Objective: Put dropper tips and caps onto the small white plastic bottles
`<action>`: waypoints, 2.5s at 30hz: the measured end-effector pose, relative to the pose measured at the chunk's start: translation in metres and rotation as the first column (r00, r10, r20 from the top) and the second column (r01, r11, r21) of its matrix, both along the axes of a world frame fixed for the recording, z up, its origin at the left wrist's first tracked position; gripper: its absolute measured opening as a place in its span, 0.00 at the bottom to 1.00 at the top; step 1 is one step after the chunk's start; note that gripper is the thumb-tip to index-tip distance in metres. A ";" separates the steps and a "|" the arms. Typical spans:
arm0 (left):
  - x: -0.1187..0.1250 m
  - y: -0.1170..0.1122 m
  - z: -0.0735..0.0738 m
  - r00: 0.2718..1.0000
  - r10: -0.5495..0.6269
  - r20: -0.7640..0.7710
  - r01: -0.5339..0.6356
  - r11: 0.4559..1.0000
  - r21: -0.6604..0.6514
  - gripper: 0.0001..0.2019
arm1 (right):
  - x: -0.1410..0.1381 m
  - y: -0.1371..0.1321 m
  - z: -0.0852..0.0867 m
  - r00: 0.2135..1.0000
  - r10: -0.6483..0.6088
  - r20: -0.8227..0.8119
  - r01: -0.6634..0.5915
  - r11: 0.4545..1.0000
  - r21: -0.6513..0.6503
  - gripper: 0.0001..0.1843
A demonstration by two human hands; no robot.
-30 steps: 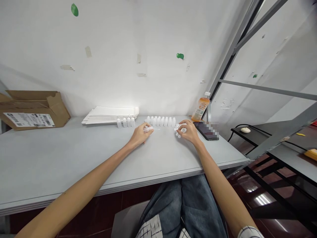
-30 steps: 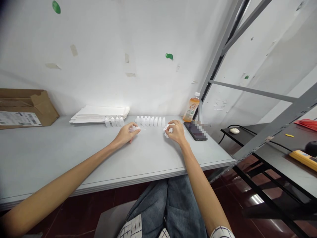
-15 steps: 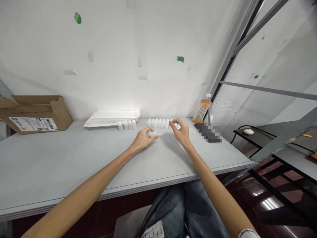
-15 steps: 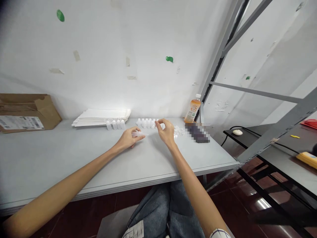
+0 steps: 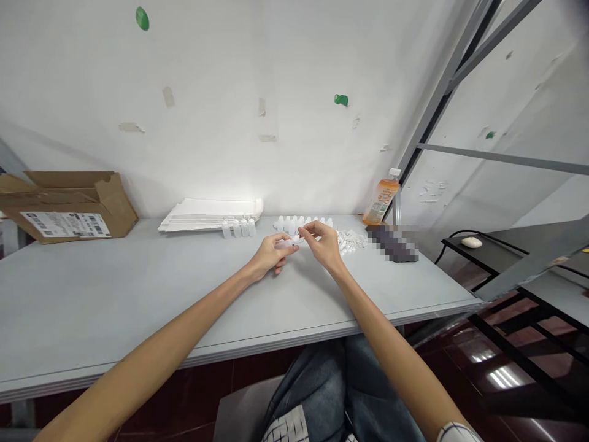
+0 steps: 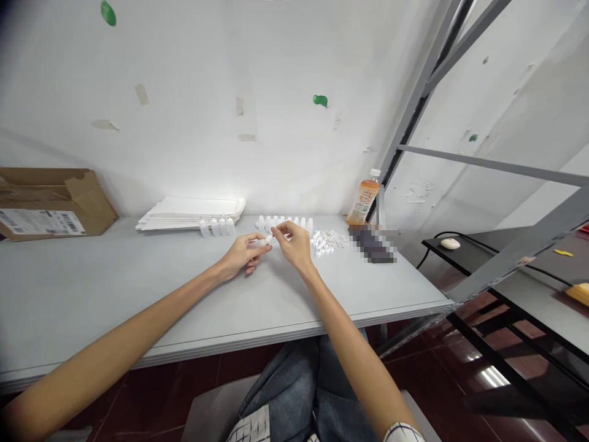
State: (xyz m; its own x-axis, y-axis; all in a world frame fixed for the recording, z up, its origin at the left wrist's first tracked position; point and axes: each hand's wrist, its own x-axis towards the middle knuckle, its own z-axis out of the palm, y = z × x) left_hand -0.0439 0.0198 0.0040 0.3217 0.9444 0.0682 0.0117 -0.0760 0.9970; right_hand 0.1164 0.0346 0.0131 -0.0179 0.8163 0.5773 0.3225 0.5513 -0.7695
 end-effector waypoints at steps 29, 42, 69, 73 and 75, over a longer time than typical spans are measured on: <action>-0.004 0.004 -0.002 0.989 -0.088 0.115 0.110 0.973 -0.205 0.28 | 0.019 -0.006 0.008 0.909 0.406 -0.092 -0.415 0.866 -0.277 0.15; -0.004 0.004 -0.006 1.000 0.008 -0.013 -0.009 0.995 -0.104 0.29 | 0.011 -0.004 -0.003 0.937 0.324 0.129 -0.288 0.928 -0.236 0.20; -0.003 0.009 -0.009 0.989 0.112 -0.093 -0.109 0.993 0.037 0.27 | 0.010 -0.007 0.001 0.920 0.388 -0.058 -0.385 0.861 -0.333 0.19; -0.004 0.008 -0.010 0.986 0.113 -0.119 -0.107 0.993 0.055 0.27 | 0.009 -0.006 0.000 0.917 0.398 0.028 -0.361 0.859 -0.363 0.21; -0.004 0.006 -0.009 0.982 0.110 -0.155 -0.099 0.992 0.078 0.27 | 0.008 -0.006 -0.003 0.923 0.377 0.078 -0.321 0.866 -0.383 0.22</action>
State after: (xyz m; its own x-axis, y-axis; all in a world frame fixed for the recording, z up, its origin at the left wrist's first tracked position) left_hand -0.0476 0.0261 -0.0054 0.2336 0.9681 0.0908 0.1813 -0.1351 0.9741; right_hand 0.1239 0.0289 0.0105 -0.4012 0.8899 0.2173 0.2834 0.3461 -0.8944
